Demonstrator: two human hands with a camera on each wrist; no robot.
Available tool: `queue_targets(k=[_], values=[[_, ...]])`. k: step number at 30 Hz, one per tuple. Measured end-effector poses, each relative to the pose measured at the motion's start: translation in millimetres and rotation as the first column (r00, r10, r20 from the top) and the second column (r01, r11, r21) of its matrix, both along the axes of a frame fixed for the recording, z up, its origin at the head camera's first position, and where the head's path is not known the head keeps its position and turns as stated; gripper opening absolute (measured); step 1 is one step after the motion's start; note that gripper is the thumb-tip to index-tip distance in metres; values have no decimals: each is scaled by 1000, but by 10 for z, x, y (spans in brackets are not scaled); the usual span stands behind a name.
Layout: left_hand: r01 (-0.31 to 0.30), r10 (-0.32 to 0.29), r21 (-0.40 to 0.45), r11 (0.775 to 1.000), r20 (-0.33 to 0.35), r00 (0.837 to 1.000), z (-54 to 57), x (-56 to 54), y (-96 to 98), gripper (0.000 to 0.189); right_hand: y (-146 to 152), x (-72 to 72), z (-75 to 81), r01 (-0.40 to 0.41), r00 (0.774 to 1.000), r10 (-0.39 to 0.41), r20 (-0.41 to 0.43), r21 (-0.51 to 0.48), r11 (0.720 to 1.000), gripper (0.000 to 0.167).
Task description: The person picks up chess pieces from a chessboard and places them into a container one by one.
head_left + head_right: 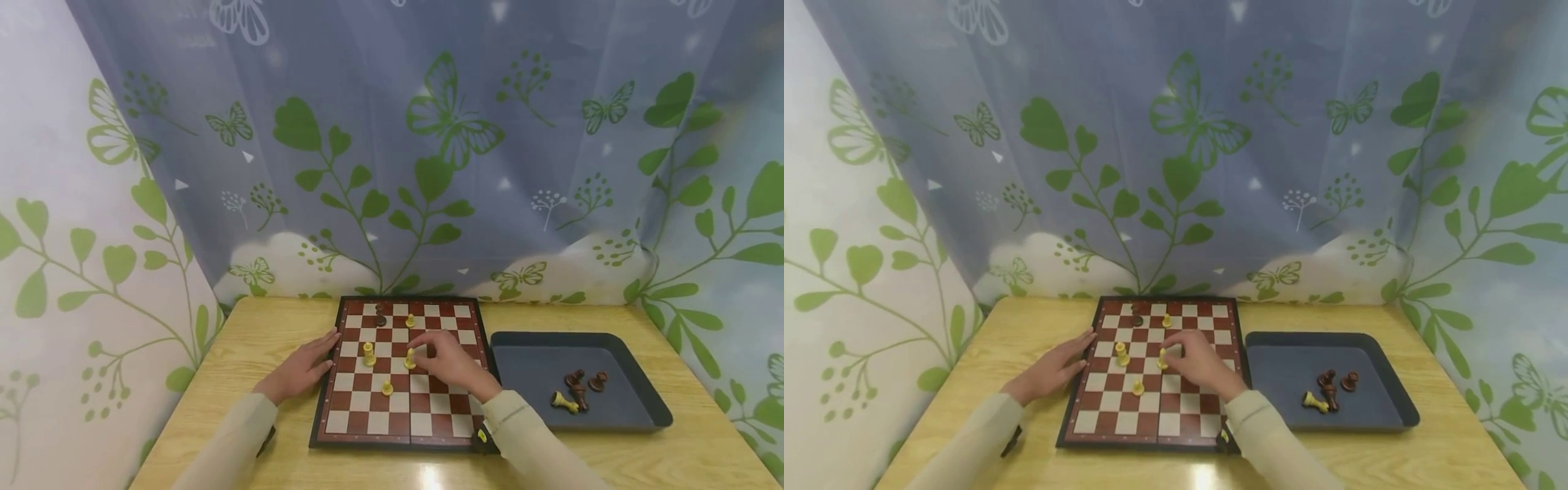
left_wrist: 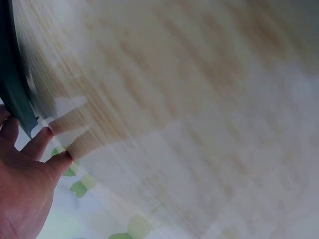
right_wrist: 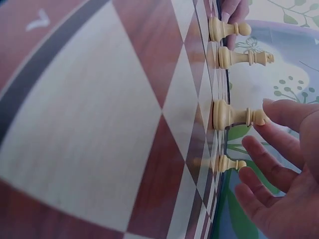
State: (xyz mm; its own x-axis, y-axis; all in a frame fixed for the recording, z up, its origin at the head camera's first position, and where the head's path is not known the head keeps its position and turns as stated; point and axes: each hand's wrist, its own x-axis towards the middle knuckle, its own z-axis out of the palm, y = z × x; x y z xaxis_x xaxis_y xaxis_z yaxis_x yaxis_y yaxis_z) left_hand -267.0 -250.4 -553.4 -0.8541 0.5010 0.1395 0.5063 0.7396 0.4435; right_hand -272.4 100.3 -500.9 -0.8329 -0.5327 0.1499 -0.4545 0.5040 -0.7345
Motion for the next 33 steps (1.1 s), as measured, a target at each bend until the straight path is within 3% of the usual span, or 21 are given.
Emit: queue_targets(k=[16,21,33], values=[[-4,4,14,1000,-2,1000,57,26,22,59,-60,-64,-1,5,1000,-4,-18,48,999,12],[10,-9,29,1000,-38,999,36,56,23,58,-69,-40,21,24,999,-20,-49,74,997,8],[-14,14,5,1000,-13,1000,34,44,-1,58,27,33,216,89,977,-98,-188,-56,994,7]])
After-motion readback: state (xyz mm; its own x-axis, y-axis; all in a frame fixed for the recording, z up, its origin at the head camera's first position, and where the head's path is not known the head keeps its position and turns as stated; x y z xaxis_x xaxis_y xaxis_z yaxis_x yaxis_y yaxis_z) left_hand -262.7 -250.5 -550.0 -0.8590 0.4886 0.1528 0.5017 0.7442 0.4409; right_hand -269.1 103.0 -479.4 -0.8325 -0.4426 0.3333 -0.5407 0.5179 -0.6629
